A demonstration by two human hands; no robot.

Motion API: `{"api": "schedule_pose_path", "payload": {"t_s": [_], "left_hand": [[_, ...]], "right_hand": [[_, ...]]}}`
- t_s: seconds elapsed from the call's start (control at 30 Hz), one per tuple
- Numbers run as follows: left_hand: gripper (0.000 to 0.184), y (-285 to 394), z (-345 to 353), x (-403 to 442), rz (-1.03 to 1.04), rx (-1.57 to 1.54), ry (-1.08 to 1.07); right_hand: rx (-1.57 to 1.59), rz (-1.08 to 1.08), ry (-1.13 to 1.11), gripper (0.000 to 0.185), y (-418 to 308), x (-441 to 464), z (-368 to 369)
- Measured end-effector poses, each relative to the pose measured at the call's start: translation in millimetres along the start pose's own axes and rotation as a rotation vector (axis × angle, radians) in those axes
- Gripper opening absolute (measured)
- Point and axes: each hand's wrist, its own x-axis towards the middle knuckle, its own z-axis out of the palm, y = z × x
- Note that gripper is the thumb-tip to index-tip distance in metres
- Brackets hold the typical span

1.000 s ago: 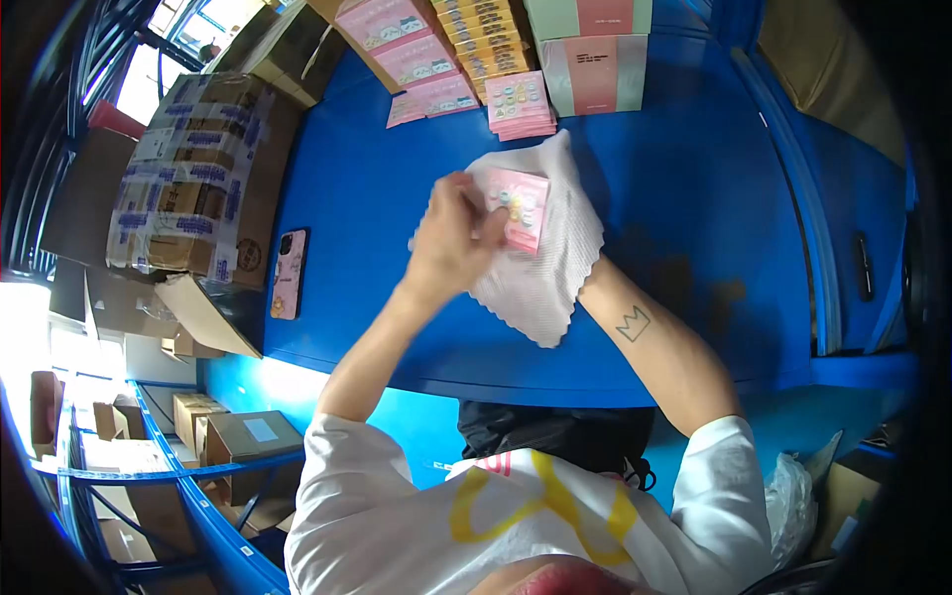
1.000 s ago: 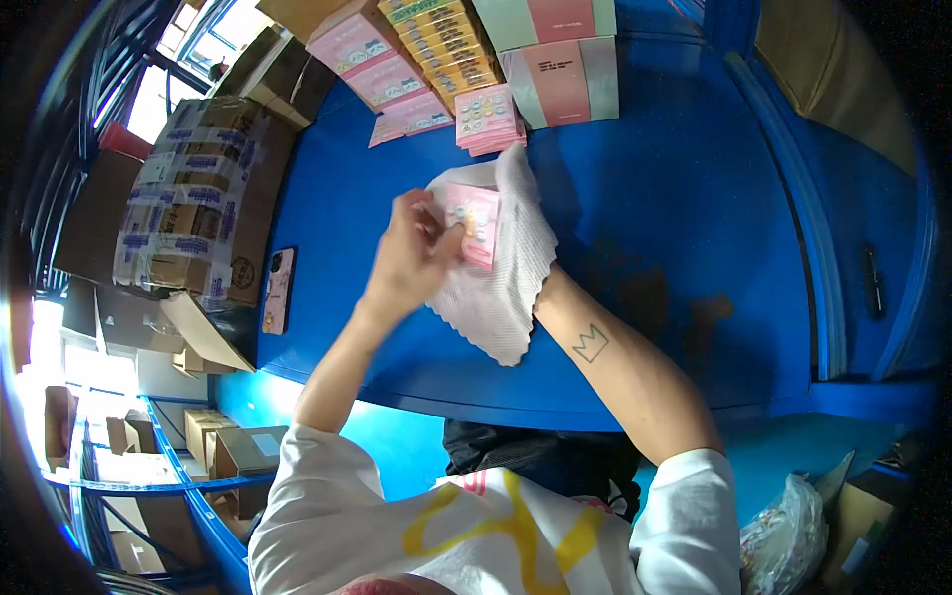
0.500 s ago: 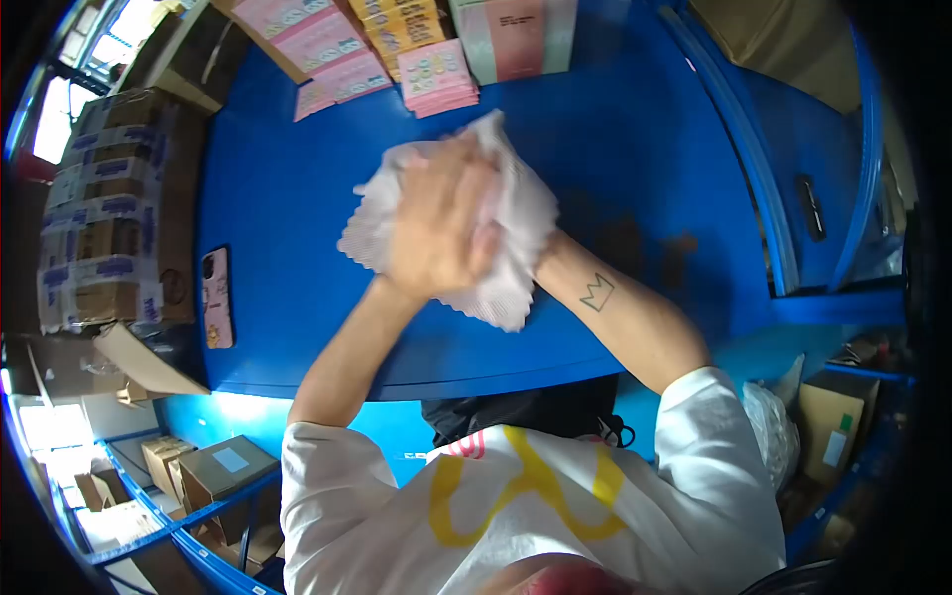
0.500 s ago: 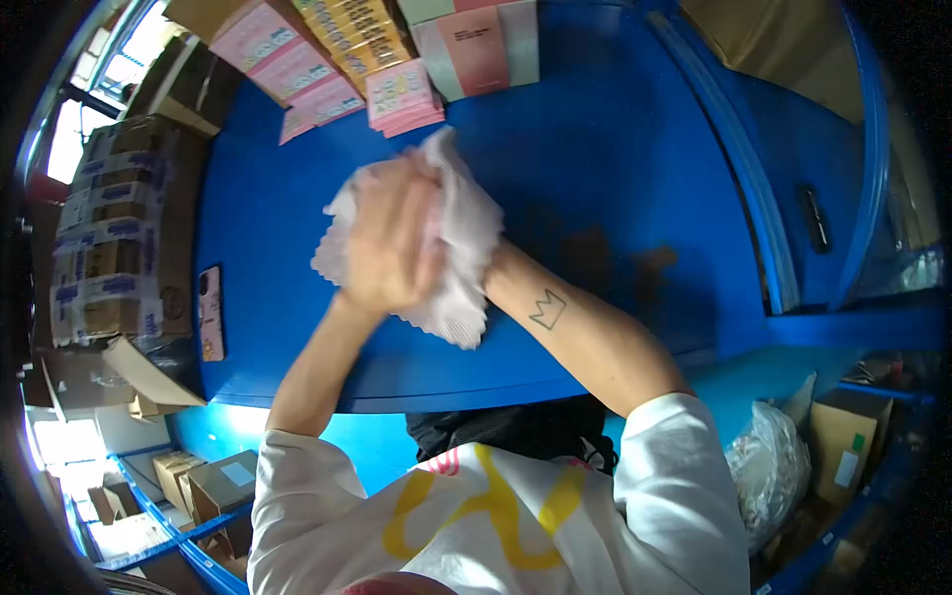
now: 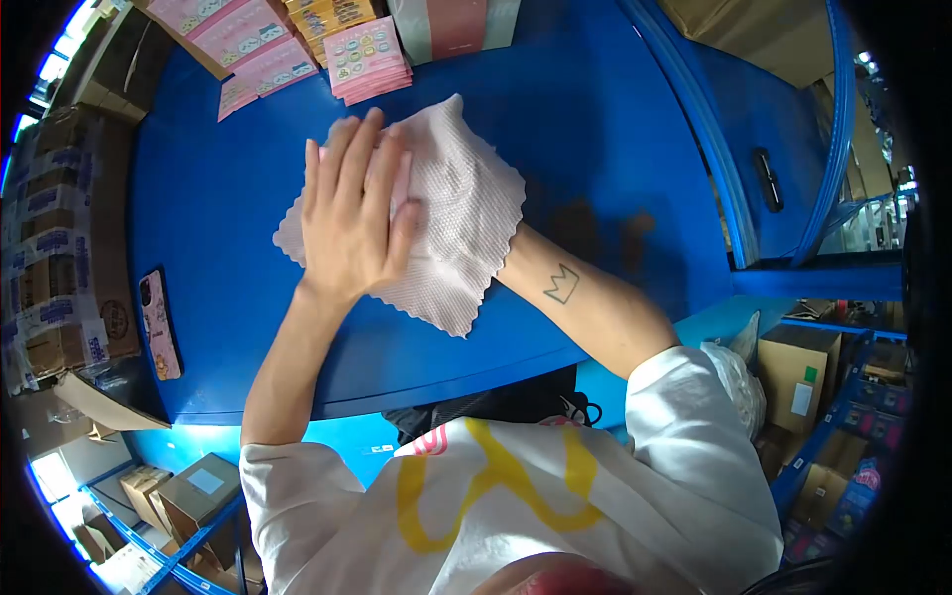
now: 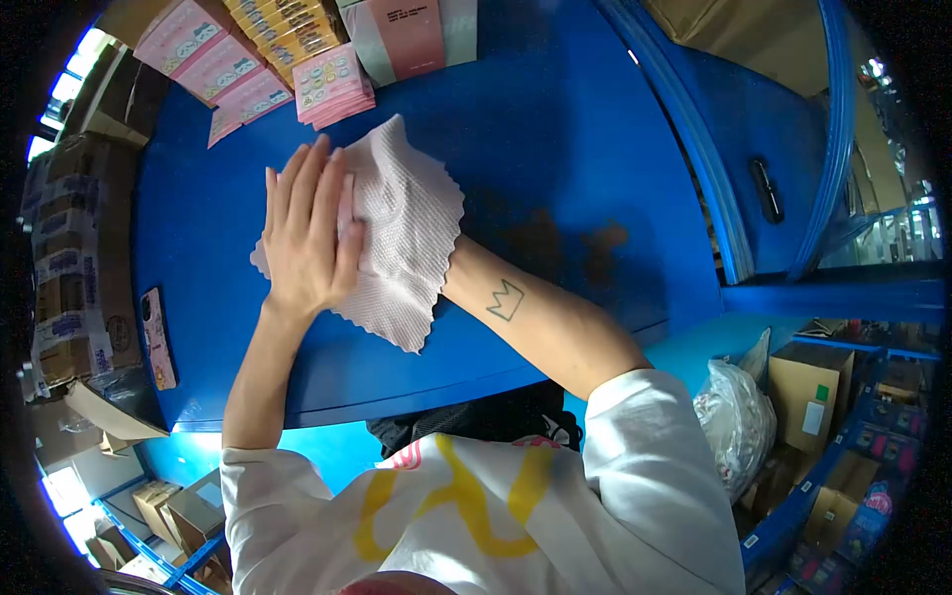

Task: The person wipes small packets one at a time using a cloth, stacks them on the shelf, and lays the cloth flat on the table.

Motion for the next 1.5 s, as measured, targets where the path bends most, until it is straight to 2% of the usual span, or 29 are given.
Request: {"api": "schedule_pose_path", "payload": {"t_s": [0.03, 0.17, 0.2, 0.37, 0.5, 0.53, 0.7, 0.83, 0.87, 1.0, 1.03, 1.17, 1.2, 1.33, 1.4, 1.5], "left_hand": [[0.050, 3.8, -1.1, 1.0, 0.005, -0.009, -0.001], [0.050, 24.6, -8.8, 5.2, 0.046, -0.164, -0.065], [0.050, 22.0, -10.4, 5.7, 0.036, -0.157, -0.063], [0.050, -9.4, -8.2, 6.0, 0.000, -0.073, 0.032], [0.053, -35.4, -4.7, -1.6, -0.071, -0.091, 0.207], [0.053, -36.4, -7.2, -4.3, -0.081, -0.078, 0.212], [0.050, -37.7, -18.8, -8.8, -0.157, -0.330, 0.267], [0.043, -42.7, -10.1, -14.6, -0.401, -1.094, 0.359], [0.043, -42.7, -10.6, -14.3, -0.400, -1.090, 0.361], [0.048, -39.9, -15.0, -12.8, -0.482, -1.008, 0.315], [0.049, -38.4, -15.8, -12.0, -0.502, -0.988, 0.304], [0.056, -26.3, -13.9, -9.4, -0.590, -0.925, 0.268], [0.056, -22.5, -13.2, -10.2, -0.595, -0.931, 0.265], [0.053, -9.4, -11.0, -9.2, -0.137, -0.042, -0.013], [0.064, -6.7, 4.0, -15.4, -0.162, -0.172, 0.055], [0.067, 15.5, -1.7, -15.1, -0.071, -0.295, 0.084]], "right_hand": [[-0.003, 0.000, 0.010, 0.065, -5.2, -2.5, 0.1], [0.601, 0.174, 0.011, 0.066, -44.6, -12.2, 5.3], [0.600, 0.182, 0.002, 0.066, -51.1, -10.2, 8.7], [0.531, 0.056, 0.053, 0.058, -60.4, -3.0, 24.5], [-0.311, -0.204, -0.101, 0.064, -54.2, -9.9, 3.8], [-0.309, -0.203, -0.119, 0.064, -50.5, -8.1, 5.1], [-0.209, -0.047, -0.148, 0.065, -33.8, 1.7, 12.4], [-0.142, 0.081, -0.151, 0.065, -27.9, 6.2, 13.9], [-0.141, 0.079, -0.155, 0.065, -29.5, 5.3, 14.6], [-0.569, 0.033, 0.031, 0.059, -42.2, -11.0, 20.2], [-0.567, 0.031, 0.034, 0.059, -45.1, -10.8, 22.5], [0.692, 0.264, 0.149, 0.067, -53.0, -10.4, 33.4], [0.691, 0.268, 0.156, 0.067, -51.8, -11.9, 32.5], [0.303, 0.030, -0.066, 0.068, -47.4, -10.1, 23.8], [0.276, 0.028, -0.047, 0.068, -41.9, -9.9, 18.9], [0.188, 0.008, -0.014, 0.067, -27.6, -7.7, 12.8]]}}
